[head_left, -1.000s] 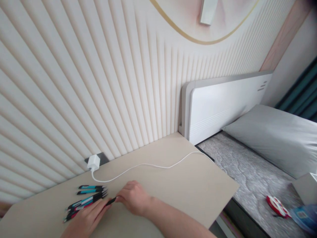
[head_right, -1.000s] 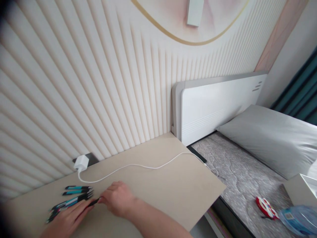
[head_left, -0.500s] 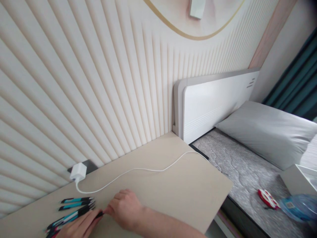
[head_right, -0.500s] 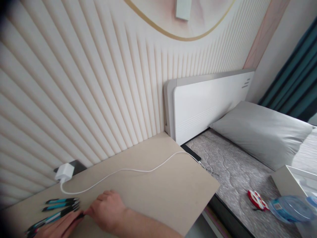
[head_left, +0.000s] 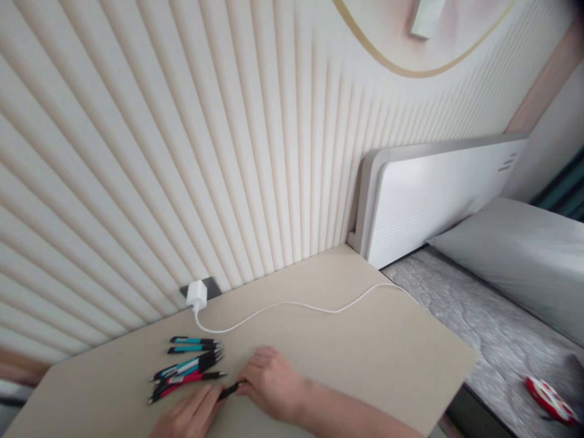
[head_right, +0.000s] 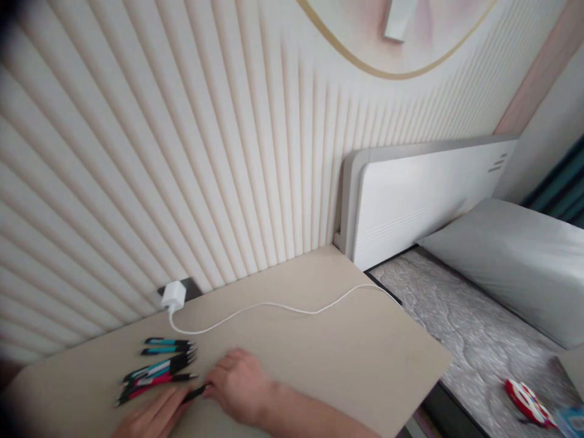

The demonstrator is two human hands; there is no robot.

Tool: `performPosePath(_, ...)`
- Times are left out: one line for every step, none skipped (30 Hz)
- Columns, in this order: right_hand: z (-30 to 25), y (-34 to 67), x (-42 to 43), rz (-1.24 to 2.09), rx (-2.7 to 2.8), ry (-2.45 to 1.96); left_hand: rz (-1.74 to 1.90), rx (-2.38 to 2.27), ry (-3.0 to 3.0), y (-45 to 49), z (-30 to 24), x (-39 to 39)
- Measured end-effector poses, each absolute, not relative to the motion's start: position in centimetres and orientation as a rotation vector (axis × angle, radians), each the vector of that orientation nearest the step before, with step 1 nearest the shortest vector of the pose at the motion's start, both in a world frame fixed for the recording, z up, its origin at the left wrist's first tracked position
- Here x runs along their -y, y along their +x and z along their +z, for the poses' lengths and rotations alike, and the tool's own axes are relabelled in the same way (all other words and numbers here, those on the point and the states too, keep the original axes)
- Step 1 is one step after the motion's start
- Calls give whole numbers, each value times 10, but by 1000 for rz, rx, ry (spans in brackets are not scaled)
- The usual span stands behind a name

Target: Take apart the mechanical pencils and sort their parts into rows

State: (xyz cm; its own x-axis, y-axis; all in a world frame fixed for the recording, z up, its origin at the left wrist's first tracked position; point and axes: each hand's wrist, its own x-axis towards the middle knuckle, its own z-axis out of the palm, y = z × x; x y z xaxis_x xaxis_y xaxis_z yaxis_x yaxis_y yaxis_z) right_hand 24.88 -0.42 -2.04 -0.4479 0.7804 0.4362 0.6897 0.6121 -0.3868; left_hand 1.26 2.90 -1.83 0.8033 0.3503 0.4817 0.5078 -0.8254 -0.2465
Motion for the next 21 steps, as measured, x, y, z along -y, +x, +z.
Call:
performPosePath(-18,249,8,240,2234,-1154,-602,686,-2629,15,-17,-23)
performPosePath(-15,249,12,275,2216,-1154,-583,734,-2644,17,-17,-17)
performPosePath(-12,248,15,306,2209,-1150,-570,789,-2654,18,-16,-12)
performPosePath(-11,247,18,334,2215,-1152,-546,838,-2668,20,-15,-7)
performPosePath(-10,245,20,351,2211,-1175,-507,866,-2694,21,-14,-4)
performPosePath(-10,244,21,368,2208,-1202,-463,900,-2708,22,-13,-2)
performPosePath(-11,242,21,388,2208,-1224,-436,911,-2711,23,-12,0)
performPosePath(-12,240,21,409,2205,-1223,-413,915,-2709,23,-10,0)
performPosePath(-13,238,19,431,2192,-1213,-398,903,-2705,24,-8,-1)
performPosePath(-14,236,17,456,2169,-1201,-387,902,-2699,25,-6,-2)
performPosePath(-14,234,15,480,2125,-1197,-376,912,-2696,25,-4,-3)
performPosePath(-15,231,12,505,2067,-1205,-365,936,-2691,26,-2,-4)
performPosePath(-16,228,9,529,2001,-1228,-372,974,-2683,27,-1,-5)
performPosePath(-16,225,6,557,1940,-1260,-401,1016,-2655,27,0,-5)
performPosePath(-17,221,3,584,1896,-1299,-427,1044,-2626,27,0,-5)
performPosePath(-18,218,2,611,1878,-1337,-423,1054,-2619,27,-1,-3)
performPosePath(-20,215,1,635,1883,-1365,-421,1054,-2616,26,-3,-2)
performPosePath(-21,213,2,654,1898,-1384,-427,1060,-2612,25,-4,0)
performPosePath(-21,211,4,668,1921,-1385,-430,1060,-2617,23,-6,2)
performPosePath(-22,209,7,665,1946,-1367,-434,1056,-2628,21,-8,3)
performPosePath(-22,209,11,647,1967,-1334,-435,1042,-2651,19,-9,3)
